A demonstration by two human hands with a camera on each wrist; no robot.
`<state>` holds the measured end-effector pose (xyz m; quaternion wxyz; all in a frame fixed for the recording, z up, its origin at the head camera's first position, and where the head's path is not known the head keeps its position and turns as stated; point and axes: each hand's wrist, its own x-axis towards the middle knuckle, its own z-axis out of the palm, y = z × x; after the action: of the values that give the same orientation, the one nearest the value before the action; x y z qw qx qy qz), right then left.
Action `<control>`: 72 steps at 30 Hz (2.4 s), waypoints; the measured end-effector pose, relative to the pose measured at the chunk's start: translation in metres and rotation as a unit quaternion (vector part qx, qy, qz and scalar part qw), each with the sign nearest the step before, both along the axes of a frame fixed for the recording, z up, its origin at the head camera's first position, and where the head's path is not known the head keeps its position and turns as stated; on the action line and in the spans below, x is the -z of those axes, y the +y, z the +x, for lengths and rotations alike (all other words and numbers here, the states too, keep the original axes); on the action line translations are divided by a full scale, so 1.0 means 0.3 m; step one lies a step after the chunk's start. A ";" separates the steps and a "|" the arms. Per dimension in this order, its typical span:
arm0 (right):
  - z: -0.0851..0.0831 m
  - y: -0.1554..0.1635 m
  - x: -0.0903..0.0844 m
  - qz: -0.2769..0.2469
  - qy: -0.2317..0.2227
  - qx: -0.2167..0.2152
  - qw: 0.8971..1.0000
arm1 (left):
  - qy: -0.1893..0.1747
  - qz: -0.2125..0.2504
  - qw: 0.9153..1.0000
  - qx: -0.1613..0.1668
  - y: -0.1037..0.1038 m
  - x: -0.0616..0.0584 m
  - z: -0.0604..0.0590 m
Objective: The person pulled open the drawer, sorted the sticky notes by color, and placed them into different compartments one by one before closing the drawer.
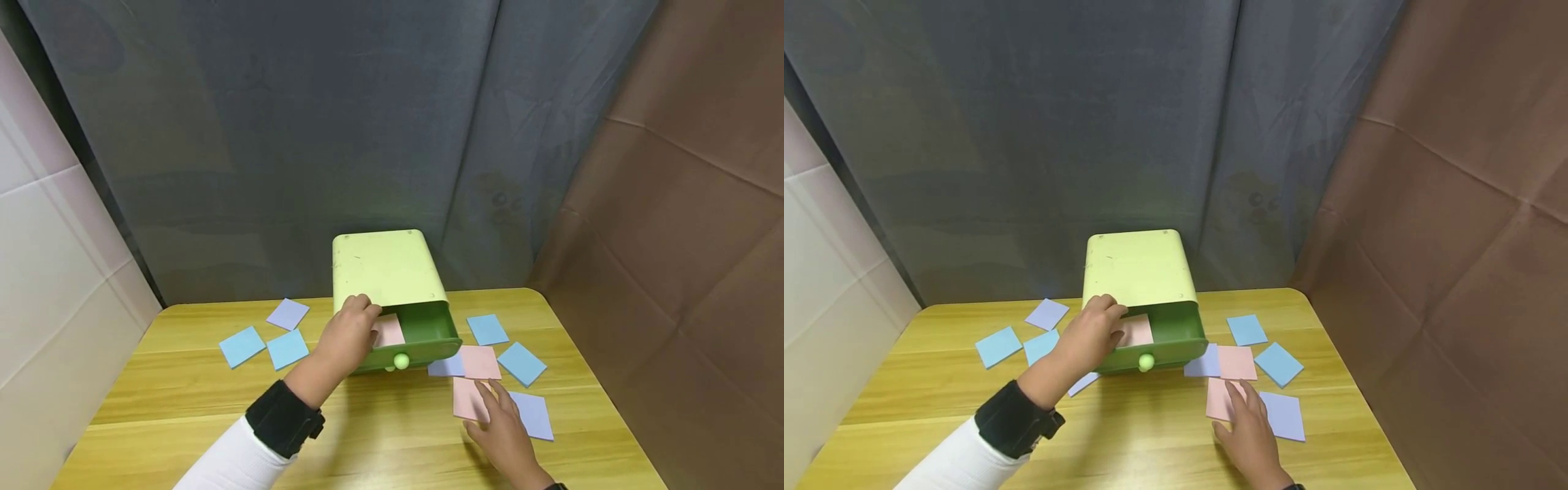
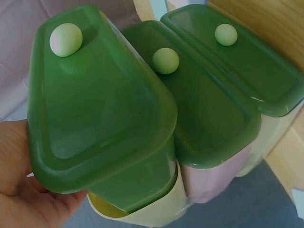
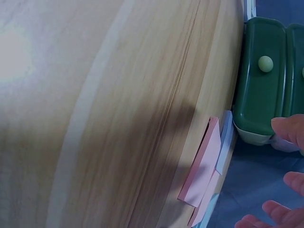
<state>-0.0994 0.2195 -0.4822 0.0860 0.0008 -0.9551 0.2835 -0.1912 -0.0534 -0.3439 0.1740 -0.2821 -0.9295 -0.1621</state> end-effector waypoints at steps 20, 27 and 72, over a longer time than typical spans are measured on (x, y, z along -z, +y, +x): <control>-0.063 0.106 0.005 0.019 -0.055 -0.010 0.998 | -0.023 0.056 0.998 -0.029 -0.050 0.019 0.027; -0.127 0.144 0.005 0.045 -0.061 -0.037 0.996 | -0.027 0.079 0.995 -0.054 -0.087 0.025 0.040; -0.275 0.081 0.036 0.166 -0.136 -0.090 0.972 | -0.103 0.122 0.975 -0.153 -0.415 0.336 0.230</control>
<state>-0.1820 0.2439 -0.4930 -0.0723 0.0621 -0.9876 0.1247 -0.1223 -0.1778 -0.4447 0.1333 -0.0947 -0.9478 -0.2738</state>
